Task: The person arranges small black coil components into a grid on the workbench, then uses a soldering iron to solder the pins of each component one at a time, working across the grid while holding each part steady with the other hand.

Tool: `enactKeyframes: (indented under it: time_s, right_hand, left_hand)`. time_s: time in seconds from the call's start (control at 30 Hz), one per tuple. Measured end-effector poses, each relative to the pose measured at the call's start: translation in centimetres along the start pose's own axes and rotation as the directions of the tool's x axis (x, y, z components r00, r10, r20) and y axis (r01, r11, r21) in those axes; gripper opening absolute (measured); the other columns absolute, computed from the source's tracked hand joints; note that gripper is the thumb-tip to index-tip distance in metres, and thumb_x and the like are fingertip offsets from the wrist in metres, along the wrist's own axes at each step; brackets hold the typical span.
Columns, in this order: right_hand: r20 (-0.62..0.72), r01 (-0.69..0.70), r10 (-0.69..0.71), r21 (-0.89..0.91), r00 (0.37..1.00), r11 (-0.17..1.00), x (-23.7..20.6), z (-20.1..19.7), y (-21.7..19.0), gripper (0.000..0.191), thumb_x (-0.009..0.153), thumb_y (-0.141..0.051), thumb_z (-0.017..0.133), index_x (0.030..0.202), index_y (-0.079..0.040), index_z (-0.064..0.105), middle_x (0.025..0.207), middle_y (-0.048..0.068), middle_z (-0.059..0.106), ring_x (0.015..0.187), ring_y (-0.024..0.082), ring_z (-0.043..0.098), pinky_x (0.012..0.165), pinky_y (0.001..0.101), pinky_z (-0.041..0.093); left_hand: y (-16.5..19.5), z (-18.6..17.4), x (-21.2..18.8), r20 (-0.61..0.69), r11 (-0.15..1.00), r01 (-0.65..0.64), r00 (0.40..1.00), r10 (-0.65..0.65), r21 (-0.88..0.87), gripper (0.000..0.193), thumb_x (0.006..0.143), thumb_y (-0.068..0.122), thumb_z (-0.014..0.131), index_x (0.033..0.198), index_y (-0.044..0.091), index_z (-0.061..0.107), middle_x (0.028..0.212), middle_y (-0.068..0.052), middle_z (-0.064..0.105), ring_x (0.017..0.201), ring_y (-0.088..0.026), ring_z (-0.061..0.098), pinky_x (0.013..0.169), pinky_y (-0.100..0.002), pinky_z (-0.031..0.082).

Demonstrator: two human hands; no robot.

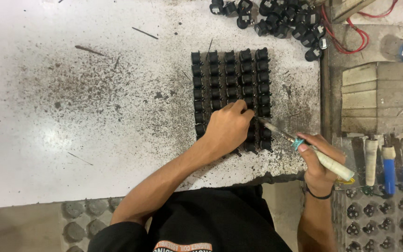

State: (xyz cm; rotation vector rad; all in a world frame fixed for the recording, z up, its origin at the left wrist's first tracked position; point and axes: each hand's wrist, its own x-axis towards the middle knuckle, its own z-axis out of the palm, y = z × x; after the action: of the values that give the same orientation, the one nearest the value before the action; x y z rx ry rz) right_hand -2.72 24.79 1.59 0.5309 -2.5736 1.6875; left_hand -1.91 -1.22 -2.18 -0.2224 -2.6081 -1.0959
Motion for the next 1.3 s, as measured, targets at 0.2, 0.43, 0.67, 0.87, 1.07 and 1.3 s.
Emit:
enactKeyframes:
  time_s: [0.2,0.43,0.67,0.87,1.07,1.3]
  right_hand:
    - [0.032,0.001,-0.001,0.003,0.999,1.000,1.2,0.5,-0.6,0.029,0.096,-0.016,0.072,0.118,0.003,0.074,0.089,0.011,0.072,0.065,0.010,0.060,0.058,0.0240,0.043]
    - [0.139,0.148,-0.122,-0.198,0.983,0.969,2.7,0.4,-3.2,0.023,0.091,-0.007,0.076,0.113,0.001,0.075,0.091,0.012,0.073,0.069,0.014,0.063,0.065,0.0261,0.046]
    - [0.167,0.210,-0.167,-0.287,0.972,0.935,3.5,1.1,-5.3,0.022,0.087,-0.002,0.077,0.109,-0.001,0.076,0.091,0.012,0.074,0.074,0.018,0.067,0.072,0.0284,0.048]
    - [0.128,0.067,-0.035,-0.249,0.991,0.966,3.1,0.2,-4.5,0.023,0.089,-0.005,0.075,0.112,-0.001,0.077,0.088,0.011,0.074,0.075,0.016,0.066,0.072,0.0281,0.048]
    - [-0.051,-0.099,0.100,0.025,0.994,0.995,0.2,-0.4,-1.6,0.026,0.095,-0.009,0.068,0.118,0.002,0.074,0.103,0.014,0.076,0.086,0.013,0.069,0.076,0.0251,0.052]
    - [-0.023,-0.045,0.045,0.006,0.999,0.999,-2.3,-1.1,-0.8,0.028,0.093,-0.011,0.068,0.115,0.006,0.073,0.093,0.014,0.072,0.074,0.013,0.063,0.066,0.0223,0.046]
  left_hand:
    - [-0.3,1.1,-0.1,0.072,1.000,-0.002,0.997,0.001,0.020,0.020,0.075,-0.003,0.065,0.093,-0.003,0.073,0.094,-0.017,0.064,0.083,-0.032,0.071,0.060,-0.040,0.060]
    - [0.1,1.5,-0.1,0.104,0.999,-0.032,0.994,0.028,0.033,0.021,0.070,-0.002,0.069,0.092,-0.002,0.071,0.094,-0.018,0.064,0.086,-0.032,0.070,0.063,-0.040,0.060]
    - [0.3,1.6,0.2,0.112,0.999,-0.031,0.993,0.028,0.024,0.025,0.066,-0.001,0.071,0.091,-0.003,0.069,0.094,-0.019,0.064,0.085,-0.034,0.070,0.063,-0.042,0.060]
    - [0.5,0.6,0.3,0.058,0.999,-0.020,0.998,0.021,-0.026,0.021,0.073,-0.003,0.070,0.094,-0.002,0.067,0.095,-0.018,0.062,0.083,-0.036,0.069,0.065,-0.044,0.060]
    - [0.9,-1.4,-0.9,-0.154,0.993,-0.042,0.988,0.025,-0.108,0.014,0.080,0.000,0.069,0.094,-0.001,0.066,0.096,-0.014,0.060,0.083,-0.032,0.069,0.068,-0.042,0.060]
    - [1.5,-0.1,-1.7,0.068,0.999,-0.004,0.998,0.006,-0.039,0.009,0.079,0.001,0.067,0.088,0.000,0.071,0.093,-0.015,0.061,0.079,-0.031,0.069,0.060,-0.042,0.058]
